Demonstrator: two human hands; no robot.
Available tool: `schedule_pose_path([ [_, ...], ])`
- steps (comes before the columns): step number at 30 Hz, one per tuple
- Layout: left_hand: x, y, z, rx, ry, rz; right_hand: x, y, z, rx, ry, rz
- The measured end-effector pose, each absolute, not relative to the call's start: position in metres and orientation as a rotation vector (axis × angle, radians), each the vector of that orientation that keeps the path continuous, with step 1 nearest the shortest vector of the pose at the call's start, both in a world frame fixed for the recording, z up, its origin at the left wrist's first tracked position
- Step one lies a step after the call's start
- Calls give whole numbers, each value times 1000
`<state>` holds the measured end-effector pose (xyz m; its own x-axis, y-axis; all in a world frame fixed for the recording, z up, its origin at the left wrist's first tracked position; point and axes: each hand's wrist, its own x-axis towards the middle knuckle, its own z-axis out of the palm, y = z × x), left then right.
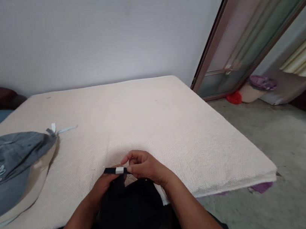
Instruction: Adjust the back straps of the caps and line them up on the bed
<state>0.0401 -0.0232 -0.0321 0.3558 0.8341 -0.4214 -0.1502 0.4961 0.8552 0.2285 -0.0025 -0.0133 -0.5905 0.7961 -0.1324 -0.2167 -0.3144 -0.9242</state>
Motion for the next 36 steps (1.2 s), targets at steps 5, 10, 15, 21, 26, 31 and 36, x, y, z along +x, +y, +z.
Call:
schedule_pose_path([
  [5,41,-23,-30,840,1012,714,229,-3,-13,-758,-1148,1996],
  [10,42,-25,-32,821,956,728,228,-4,-13,-743,-1107,2000],
  [15,44,-27,-36,748,997,756,224,-4,-14,-711,-1143,2030],
  [21,42,-28,-42,680,957,752,219,-5,-10,-881,-1283,1878],
  [26,44,-29,-36,608,906,794,219,-5,-14,-796,-1211,1946],
  [31,45,-31,-35,627,886,800,221,-5,-15,-763,-1181,2004],
  [36,48,-31,-32,722,910,810,219,-4,-13,-783,-1227,1970],
])
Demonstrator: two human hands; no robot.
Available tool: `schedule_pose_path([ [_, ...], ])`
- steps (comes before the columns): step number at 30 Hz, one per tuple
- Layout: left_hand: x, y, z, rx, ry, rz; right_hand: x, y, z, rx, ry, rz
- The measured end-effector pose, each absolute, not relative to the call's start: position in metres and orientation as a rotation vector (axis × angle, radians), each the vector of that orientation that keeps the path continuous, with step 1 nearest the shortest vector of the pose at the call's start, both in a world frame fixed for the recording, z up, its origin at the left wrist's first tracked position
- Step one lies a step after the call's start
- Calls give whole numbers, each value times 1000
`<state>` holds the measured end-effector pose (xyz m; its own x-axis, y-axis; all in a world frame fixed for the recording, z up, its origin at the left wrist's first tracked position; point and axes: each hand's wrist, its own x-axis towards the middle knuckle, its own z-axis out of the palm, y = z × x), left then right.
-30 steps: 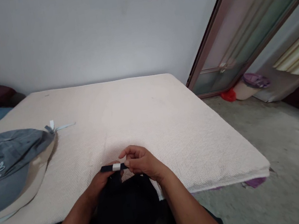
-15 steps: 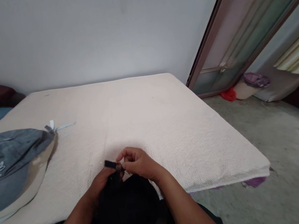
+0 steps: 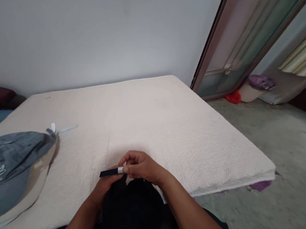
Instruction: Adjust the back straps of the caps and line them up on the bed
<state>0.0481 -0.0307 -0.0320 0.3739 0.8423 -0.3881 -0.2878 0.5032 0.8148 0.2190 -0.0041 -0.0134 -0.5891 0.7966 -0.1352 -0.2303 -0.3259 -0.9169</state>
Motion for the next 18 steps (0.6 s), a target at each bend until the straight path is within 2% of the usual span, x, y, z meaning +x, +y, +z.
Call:
schedule_pose_path([
  [9,43,-29,-22,1001,962,796,218,-1,-13,-916,-1392,1918],
  [18,35,-30,-32,1001,926,775,221,2,-13,-920,-1428,1924],
])
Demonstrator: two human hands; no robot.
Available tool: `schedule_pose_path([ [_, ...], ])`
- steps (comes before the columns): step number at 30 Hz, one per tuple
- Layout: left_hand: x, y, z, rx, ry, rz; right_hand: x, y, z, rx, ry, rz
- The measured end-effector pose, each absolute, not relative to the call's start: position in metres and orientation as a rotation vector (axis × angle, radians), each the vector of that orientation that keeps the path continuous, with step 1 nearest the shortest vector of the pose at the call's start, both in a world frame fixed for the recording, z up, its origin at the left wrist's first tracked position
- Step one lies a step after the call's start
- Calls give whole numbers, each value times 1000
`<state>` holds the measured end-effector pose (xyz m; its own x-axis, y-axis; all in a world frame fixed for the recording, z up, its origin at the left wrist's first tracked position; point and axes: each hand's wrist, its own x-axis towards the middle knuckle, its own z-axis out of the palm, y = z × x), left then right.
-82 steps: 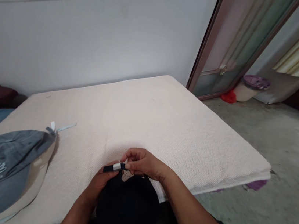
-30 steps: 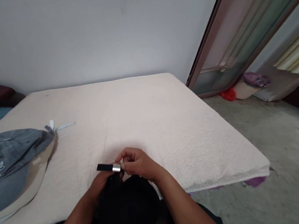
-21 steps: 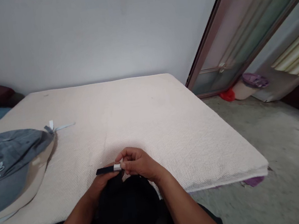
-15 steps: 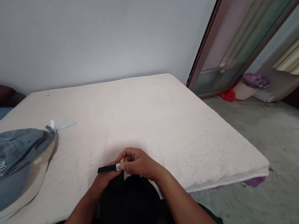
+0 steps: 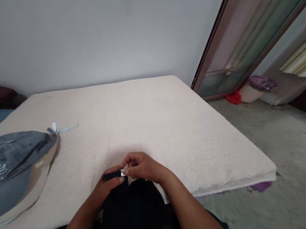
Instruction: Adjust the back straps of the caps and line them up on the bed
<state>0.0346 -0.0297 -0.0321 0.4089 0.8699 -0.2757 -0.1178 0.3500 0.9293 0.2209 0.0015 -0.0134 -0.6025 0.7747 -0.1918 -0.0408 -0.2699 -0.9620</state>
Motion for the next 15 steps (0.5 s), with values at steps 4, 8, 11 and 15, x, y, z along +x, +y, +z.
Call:
schedule_pose_path([
  [4,36,-32,-28,936,896,762,221,2,-12,-917,-1444,1921],
  [8,41,-34,-23,885,964,768,221,2,-12,-895,-1430,1945],
  [11,43,-32,-23,812,953,769,221,1,-13,-894,-1353,1967],
  [15,39,-28,-24,513,892,882,224,-1,-15,-921,-1164,1965],
])
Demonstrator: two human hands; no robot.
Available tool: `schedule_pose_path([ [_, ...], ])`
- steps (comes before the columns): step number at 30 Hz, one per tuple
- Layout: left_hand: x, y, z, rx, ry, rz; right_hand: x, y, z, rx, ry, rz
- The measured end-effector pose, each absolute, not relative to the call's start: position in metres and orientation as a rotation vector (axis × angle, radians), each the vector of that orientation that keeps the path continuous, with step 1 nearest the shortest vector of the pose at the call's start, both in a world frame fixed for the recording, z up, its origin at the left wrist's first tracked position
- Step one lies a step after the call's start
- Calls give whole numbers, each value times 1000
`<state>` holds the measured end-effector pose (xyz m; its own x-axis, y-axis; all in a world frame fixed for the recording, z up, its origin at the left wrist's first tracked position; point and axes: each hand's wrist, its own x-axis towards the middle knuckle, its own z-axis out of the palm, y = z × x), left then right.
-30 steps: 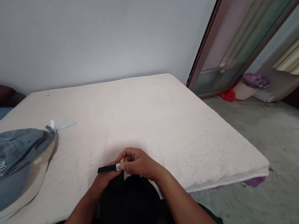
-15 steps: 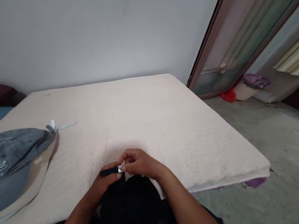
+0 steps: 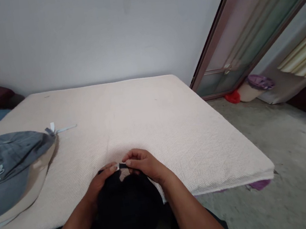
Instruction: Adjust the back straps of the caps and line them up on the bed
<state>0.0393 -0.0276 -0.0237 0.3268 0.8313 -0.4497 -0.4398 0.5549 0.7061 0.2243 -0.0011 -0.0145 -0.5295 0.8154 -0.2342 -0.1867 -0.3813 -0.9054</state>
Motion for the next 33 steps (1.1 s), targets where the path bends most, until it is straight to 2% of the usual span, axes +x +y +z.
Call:
schedule_pose_path([
  [4,31,-22,-16,213,909,1016,231,-3,-13,-891,-1182,2030],
  [8,29,-19,-4,352,957,1110,237,-2,-13,-859,-1137,2085],
  [15,29,-16,-1,312,1104,1219,247,0,-12,-927,-945,1974],
  [23,41,-38,-19,227,920,787,254,11,-12,-873,-599,1740],
  [26,39,-43,-24,209,836,752,250,14,-14,-921,-596,1729],
  [29,25,-34,-28,142,829,869,243,15,-20,-943,-606,1751],
  [33,-6,-3,-31,70,762,1360,239,11,-26,-891,-567,1857],
])
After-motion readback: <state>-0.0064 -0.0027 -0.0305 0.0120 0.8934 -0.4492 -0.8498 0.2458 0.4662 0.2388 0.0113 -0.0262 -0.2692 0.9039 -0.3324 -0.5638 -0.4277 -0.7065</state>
